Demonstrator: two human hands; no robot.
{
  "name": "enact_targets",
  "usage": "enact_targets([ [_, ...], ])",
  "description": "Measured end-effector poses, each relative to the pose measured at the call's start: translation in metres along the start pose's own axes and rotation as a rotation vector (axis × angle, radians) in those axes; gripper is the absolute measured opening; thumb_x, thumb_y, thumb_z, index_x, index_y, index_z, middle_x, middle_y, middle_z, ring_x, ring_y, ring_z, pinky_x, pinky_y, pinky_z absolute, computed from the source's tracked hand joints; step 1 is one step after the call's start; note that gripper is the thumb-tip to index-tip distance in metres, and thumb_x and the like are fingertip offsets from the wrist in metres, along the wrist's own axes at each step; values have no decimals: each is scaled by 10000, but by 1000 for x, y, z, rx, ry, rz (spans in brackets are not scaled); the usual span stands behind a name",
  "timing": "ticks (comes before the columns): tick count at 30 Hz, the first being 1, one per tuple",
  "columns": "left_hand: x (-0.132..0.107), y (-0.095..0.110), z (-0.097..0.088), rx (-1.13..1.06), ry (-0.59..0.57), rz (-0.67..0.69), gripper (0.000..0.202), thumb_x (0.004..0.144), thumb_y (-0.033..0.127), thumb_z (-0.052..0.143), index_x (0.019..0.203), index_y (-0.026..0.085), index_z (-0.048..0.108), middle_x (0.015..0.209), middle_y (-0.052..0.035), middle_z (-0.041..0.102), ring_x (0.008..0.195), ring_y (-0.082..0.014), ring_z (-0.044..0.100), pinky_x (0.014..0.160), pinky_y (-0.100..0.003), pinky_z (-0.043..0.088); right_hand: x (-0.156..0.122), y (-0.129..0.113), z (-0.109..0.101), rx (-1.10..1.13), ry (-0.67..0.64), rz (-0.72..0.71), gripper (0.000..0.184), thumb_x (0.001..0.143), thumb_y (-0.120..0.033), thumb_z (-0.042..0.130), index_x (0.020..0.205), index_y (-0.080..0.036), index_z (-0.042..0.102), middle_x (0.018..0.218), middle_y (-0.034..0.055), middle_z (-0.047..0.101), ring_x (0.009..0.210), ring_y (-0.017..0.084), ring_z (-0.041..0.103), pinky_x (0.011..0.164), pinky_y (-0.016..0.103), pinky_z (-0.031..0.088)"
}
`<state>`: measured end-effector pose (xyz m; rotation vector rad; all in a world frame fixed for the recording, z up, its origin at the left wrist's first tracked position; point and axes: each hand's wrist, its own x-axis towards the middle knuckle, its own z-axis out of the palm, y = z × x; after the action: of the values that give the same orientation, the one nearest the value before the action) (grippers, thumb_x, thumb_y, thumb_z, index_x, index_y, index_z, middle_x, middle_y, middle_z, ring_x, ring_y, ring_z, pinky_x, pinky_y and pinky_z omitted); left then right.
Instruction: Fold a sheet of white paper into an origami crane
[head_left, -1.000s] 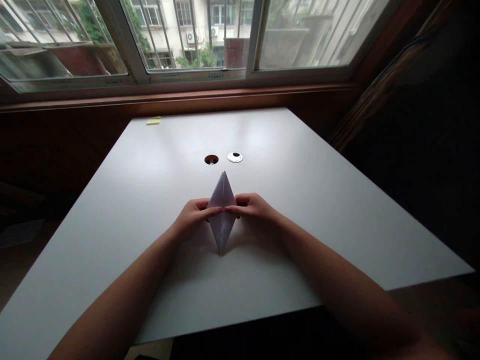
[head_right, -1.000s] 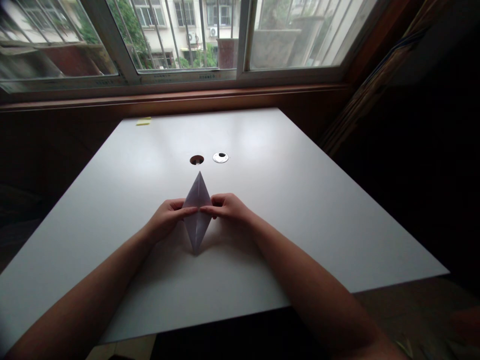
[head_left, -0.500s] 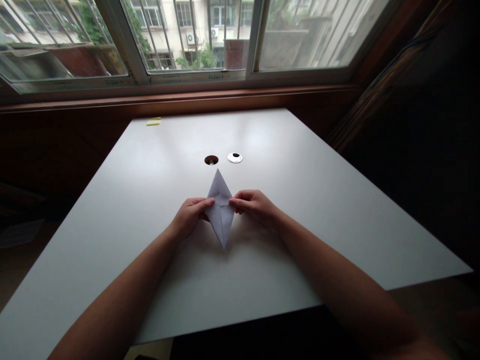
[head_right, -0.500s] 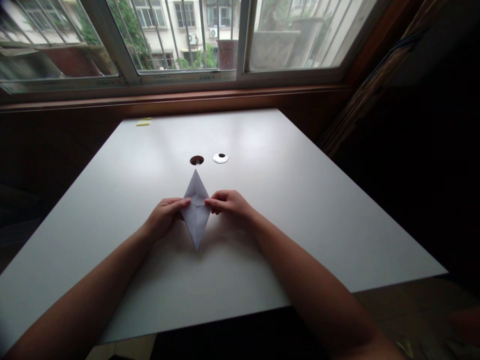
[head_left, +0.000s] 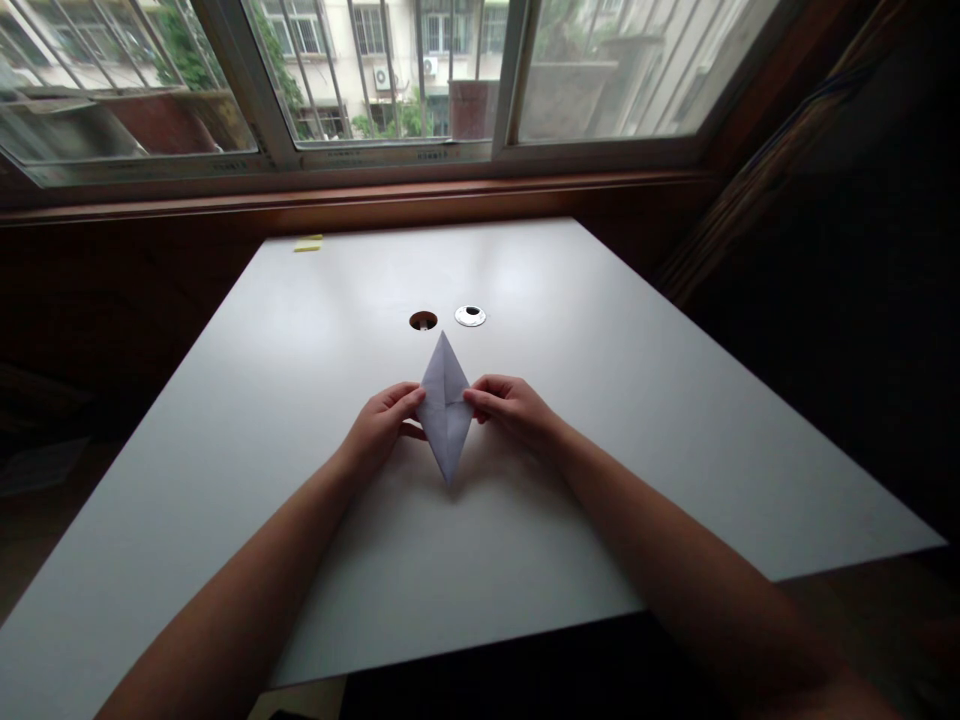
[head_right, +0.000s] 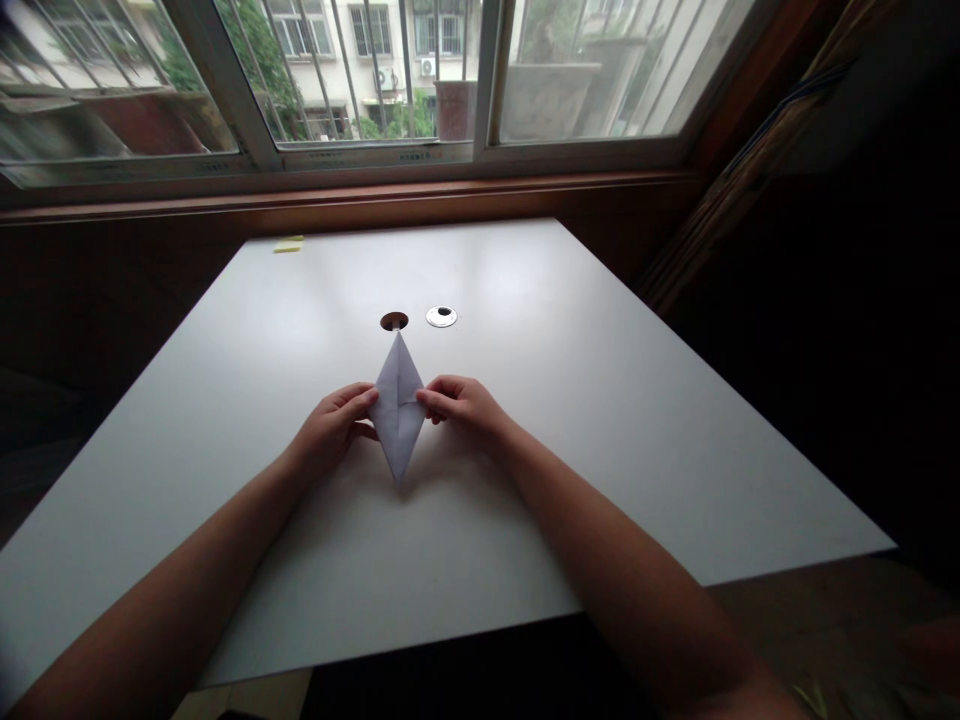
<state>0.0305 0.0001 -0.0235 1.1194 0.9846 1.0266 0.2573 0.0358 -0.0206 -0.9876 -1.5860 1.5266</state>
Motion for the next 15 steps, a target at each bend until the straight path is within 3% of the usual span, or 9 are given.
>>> enact_targets([
  [6, 1, 1, 0, 23, 55, 138, 583, 817, 396, 714, 1339, 249, 500, 943, -22, 629, 826, -167, 653, 676, -304, 600, 1, 1, -1, -13, 50, -32, 351, 796, -495, 699, 792, -148, 647, 658, 5, 611, 596, 120, 567, 602, 268, 452],
  [12, 1, -1, -1, 117, 55, 223, 421, 810, 353, 726, 1189, 220, 599, 1037, -40, 616, 831, -156, 642, 659, -281, 596, 4, 8, -3, 91, 49, -176, 487, 766, -433, 758, 1168, -236, 566, 871, 8, 637, 686, 136, 624, 656, 291, 510],
  [15, 0, 0, -1, 130, 109, 261, 366, 799, 348, 735, 1117, 219, 608, 1074, -35, 607, 811, -141, 628, 643, -278, 592, 3, 6, -3, 79, 32, -225, 385, 789, -401, 746, 1114, -246, 609, 946, 30, 639, 772, 154, 641, 666, 289, 512],
])
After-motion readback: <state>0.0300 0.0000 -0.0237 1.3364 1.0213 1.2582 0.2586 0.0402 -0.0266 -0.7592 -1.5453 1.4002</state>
